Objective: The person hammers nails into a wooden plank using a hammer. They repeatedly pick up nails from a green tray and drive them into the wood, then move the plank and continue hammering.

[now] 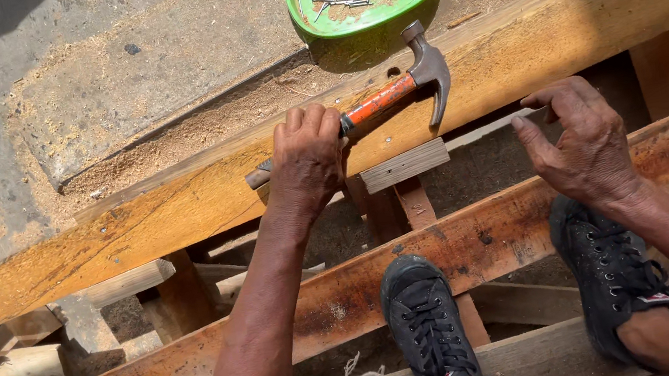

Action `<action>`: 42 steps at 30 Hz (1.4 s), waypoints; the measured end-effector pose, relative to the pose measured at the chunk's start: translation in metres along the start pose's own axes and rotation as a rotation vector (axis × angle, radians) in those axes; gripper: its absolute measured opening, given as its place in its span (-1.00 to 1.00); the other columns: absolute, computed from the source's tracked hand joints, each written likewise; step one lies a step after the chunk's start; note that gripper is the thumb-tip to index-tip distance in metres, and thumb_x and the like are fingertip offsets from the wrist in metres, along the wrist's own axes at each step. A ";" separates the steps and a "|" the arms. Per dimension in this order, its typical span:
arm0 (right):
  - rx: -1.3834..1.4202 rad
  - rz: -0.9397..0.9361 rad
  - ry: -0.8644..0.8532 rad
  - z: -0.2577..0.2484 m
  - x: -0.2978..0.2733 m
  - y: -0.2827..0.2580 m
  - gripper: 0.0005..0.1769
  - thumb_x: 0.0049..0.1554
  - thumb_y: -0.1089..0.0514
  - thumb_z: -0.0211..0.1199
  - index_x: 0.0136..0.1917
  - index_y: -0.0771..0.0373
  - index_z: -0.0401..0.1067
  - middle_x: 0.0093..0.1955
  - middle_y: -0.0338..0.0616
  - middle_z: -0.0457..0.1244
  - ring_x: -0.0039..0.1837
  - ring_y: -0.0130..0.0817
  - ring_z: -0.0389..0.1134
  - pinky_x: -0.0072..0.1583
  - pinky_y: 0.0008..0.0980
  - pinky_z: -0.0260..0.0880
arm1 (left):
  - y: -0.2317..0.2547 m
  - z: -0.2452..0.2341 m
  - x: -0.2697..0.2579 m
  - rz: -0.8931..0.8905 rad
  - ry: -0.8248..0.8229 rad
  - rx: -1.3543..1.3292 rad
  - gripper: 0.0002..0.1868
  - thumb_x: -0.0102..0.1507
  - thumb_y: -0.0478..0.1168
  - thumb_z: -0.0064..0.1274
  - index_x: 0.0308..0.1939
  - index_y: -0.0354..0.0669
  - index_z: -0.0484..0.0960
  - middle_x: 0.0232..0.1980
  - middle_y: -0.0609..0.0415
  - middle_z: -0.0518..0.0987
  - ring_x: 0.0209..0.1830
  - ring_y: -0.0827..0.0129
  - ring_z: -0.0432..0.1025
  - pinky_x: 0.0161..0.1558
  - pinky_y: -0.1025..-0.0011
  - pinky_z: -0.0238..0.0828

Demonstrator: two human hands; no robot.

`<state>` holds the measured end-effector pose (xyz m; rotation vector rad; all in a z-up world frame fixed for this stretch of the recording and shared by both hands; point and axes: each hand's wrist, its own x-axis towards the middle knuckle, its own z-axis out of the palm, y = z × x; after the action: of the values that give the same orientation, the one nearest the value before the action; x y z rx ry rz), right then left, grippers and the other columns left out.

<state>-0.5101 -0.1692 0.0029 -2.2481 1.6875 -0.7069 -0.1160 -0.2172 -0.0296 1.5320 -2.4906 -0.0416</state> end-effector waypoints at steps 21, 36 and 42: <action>0.040 0.184 -0.110 -0.028 0.007 -0.077 -0.84 0.35 0.26 0.48 0.20 0.29 0.62 -0.05 -0.13 0.35 -0.05 -0.25 0.37 0.11 -0.19 0.40 | 0.008 0.025 0.014 0.007 0.038 -0.206 -0.57 0.26 -0.04 0.46 0.02 -0.08 0.56 0.07 -0.04 0.54 0.06 -0.09 0.41 0.03 -0.05 0.37; -0.212 -0.678 -0.317 0.120 0.108 -0.084 0.25 -0.02 -0.38 0.59 0.82 -0.03 0.24 0.57 0.32 0.23 0.66 0.37 0.22 0.53 0.64 0.01 | 0.079 -0.069 -0.156 -0.616 0.062 -0.119 -0.63 0.49 0.07 0.25 0.19 -0.10 0.72 0.00 -0.04 0.59 0.19 0.00 0.53 0.11 0.07 0.58; -0.268 -0.821 -0.466 0.119 0.117 -0.076 0.81 -0.43 -0.72 0.38 0.94 0.06 0.07 0.43 0.28 0.19 0.45 0.32 0.32 0.39 0.21 0.15 | 0.157 -0.112 -0.263 -0.989 0.105 -0.250 -0.72 0.46 0.06 0.29 0.09 0.01 0.77 -0.11 0.04 0.67 0.04 0.04 0.62 0.11 0.09 0.63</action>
<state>-0.3607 -0.2685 -0.0356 -2.9891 0.6427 -0.0452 -0.1171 0.0972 0.0568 2.3639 -1.3588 -0.3900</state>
